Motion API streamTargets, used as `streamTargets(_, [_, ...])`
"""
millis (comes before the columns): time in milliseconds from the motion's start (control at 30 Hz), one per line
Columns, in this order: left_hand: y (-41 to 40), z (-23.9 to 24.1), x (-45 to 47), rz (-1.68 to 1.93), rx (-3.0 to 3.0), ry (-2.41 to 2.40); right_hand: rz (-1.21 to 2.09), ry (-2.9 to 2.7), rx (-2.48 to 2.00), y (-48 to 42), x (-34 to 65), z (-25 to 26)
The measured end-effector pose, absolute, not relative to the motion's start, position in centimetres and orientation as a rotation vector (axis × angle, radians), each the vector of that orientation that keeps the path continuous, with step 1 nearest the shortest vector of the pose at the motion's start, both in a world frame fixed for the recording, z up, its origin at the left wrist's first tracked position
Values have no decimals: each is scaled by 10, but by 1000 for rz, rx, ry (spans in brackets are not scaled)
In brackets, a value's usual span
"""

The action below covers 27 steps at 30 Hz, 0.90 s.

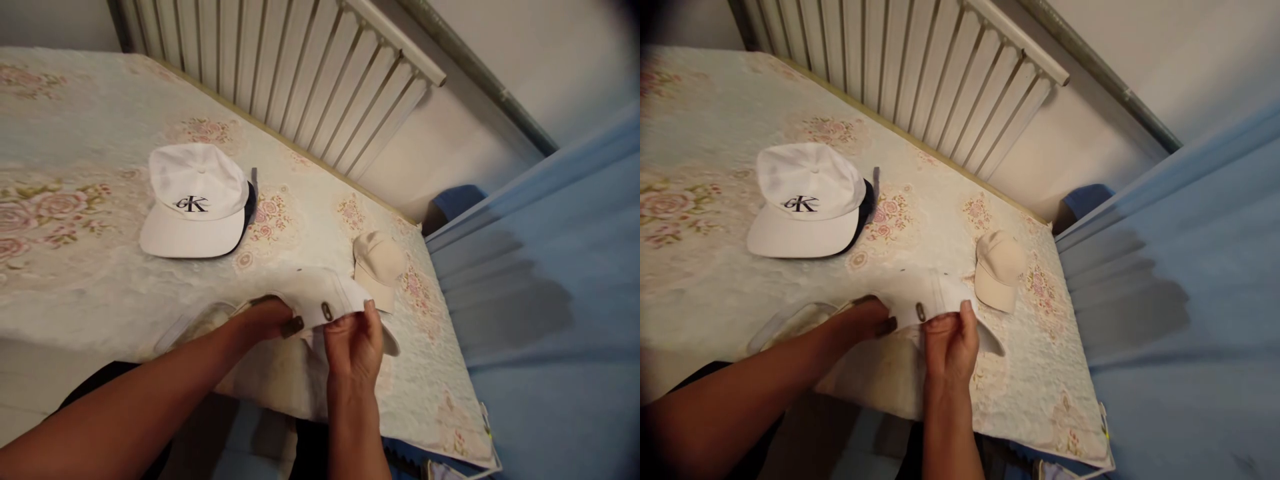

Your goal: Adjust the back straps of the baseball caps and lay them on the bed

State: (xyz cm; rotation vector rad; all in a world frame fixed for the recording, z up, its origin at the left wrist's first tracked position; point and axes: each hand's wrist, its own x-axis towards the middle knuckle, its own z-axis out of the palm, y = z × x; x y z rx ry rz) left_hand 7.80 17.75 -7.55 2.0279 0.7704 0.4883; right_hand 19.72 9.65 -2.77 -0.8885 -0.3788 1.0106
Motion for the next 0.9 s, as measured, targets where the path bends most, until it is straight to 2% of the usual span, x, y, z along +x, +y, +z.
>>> streamTargets(167, [171, -56, 85, 732, 1463, 452, 1016, -263, -834, 110, 222, -41])
streamTargets(367, [172, -74, 101, 735, 679, 438, 866, -223, -852, 120, 234, -51])
streamTargets(567, [173, -73, 100, 781, 501, 441, 812, -333, -883, 132, 242, -61])
streamTargets(767, [176, -78, 100, 815, 696, 601, 854, -328, -911, 138, 239, -74])
streamTargets(900, [184, -81, 94, 894, 678, 609, 905, -680, -1175, 135, 235, -82])
